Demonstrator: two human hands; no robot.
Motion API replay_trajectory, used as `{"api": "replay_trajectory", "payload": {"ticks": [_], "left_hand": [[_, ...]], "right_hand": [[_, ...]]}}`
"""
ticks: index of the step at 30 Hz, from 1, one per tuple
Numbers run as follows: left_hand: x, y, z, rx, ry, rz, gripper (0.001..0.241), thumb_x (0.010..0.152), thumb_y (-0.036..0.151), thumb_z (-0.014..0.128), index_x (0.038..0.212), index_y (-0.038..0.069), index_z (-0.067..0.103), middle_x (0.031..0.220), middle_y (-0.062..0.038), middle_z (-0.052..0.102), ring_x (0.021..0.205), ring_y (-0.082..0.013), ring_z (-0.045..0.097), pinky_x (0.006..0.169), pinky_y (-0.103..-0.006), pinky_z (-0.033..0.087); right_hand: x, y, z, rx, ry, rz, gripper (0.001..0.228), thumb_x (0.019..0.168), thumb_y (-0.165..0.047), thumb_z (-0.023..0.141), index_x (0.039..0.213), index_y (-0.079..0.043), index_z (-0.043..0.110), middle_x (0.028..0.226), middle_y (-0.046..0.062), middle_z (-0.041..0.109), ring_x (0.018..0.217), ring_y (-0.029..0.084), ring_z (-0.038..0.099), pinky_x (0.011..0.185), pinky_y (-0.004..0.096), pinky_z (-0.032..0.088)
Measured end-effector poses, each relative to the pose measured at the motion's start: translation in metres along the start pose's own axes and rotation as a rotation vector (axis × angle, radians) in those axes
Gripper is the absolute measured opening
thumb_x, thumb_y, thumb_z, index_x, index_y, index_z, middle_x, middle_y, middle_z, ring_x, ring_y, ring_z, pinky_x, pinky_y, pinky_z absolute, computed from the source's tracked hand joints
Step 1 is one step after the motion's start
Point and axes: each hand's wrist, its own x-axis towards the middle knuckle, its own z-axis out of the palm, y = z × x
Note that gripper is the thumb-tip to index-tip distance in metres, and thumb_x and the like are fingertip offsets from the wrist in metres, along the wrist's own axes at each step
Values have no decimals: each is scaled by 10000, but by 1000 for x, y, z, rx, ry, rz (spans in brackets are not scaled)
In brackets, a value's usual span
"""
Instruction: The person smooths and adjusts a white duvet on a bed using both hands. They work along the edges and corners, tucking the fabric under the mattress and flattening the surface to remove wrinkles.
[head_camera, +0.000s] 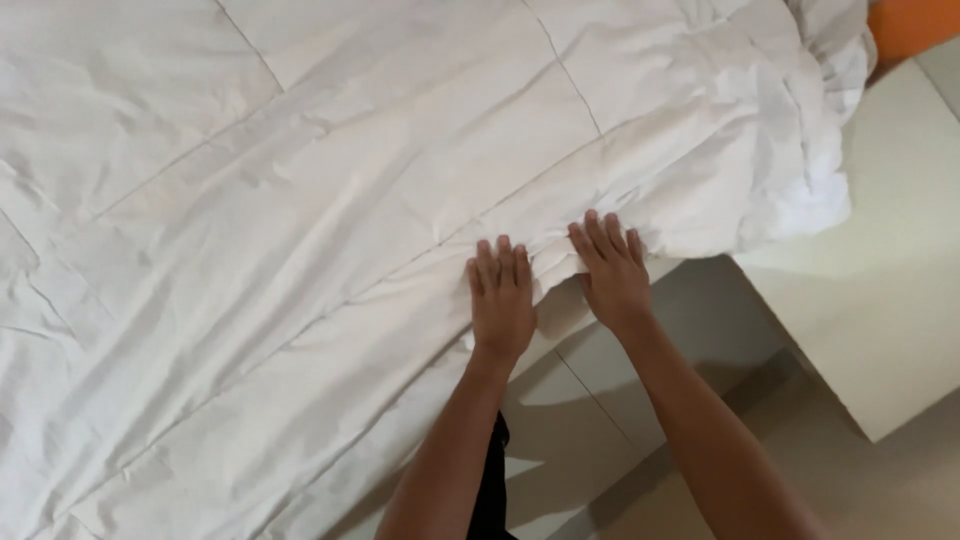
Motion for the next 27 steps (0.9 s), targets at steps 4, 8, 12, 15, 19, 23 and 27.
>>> {"api": "replay_trajectory", "payload": {"ticks": [4, 8, 12, 15, 19, 23, 27], "left_hand": [[-25, 19, -2, -142, 109, -2, 611, 908, 49, 598, 1505, -27, 486, 1619, -249, 397, 1535, -523, 281, 1239, -647, 227], [-75, 54, 6, -147, -8, 71, 594, 897, 26, 559, 1483, -36, 481, 1601, -238, 394, 1500, -533, 271, 1195, -666, 216], [-124, 83, 19, -197, -18, 77, 562, 926, 63, 562, 1478, 0, 482, 1607, -220, 389, 1520, -503, 265, 1188, -683, 202], [-129, 82, -16, -242, -159, 75, 636, 904, 107, 587, 1517, 0, 455, 1620, -224, 357, 1532, -450, 239, 1217, -632, 201], [-161, 61, -11, -340, -182, 68, 580, 1006, 209, 578, 1532, 18, 429, 1670, -196, 301, 1579, -391, 179, 1273, -566, 147], [-192, 14, -62, -44, -317, -22, 741, 971, 325, 604, 1587, 46, 301, 1699, -223, 106, 1564, -425, 55, 1237, -531, 78], [-223, -46, -117, 24, -418, -322, 1009, 875, 515, 723, 1619, 100, 183, 1700, -205, 8, 1579, -399, 16, 1262, -531, 45]], "right_hand": [[-37, -5, -14, 25, -20, 23, 798, 859, -103, 734, 1582, -179, 405, 1663, 101, 366, 1545, 343, 295, 1234, 578, 263], [-104, -6, -25, -34, -67, 40, 804, 836, -85, 716, 1568, -123, 384, 1668, 92, 335, 1550, 329, 273, 1218, 564, 264], [-164, 1, -19, -57, -145, 113, 810, 831, -83, 694, 1572, -138, 371, 1677, 49, 315, 1556, 311, 265, 1220, 548, 273], [-180, -10, -21, -156, -174, 150, 758, 879, -115, 660, 1578, -146, 366, 1681, 41, 309, 1559, 315, 263, 1219, 546, 277], [-188, -29, -1, -136, -86, 175, 650, 992, -207, 610, 1583, -181, 341, 1712, 66, 236, 1583, 326, 223, 1235, 532, 260], [-189, -86, -5, -25, -216, 155, 836, 967, -371, 619, 1615, -155, 136, 1704, 102, 32, 1555, 339, 96, 1228, 532, 157], [-184, -161, -10, -1, -335, 84, 965, 910, -374, 663, 1639, -215, 51, 1723, 77, -29, 1585, 315, 41, 1270, 471, 122]]}}
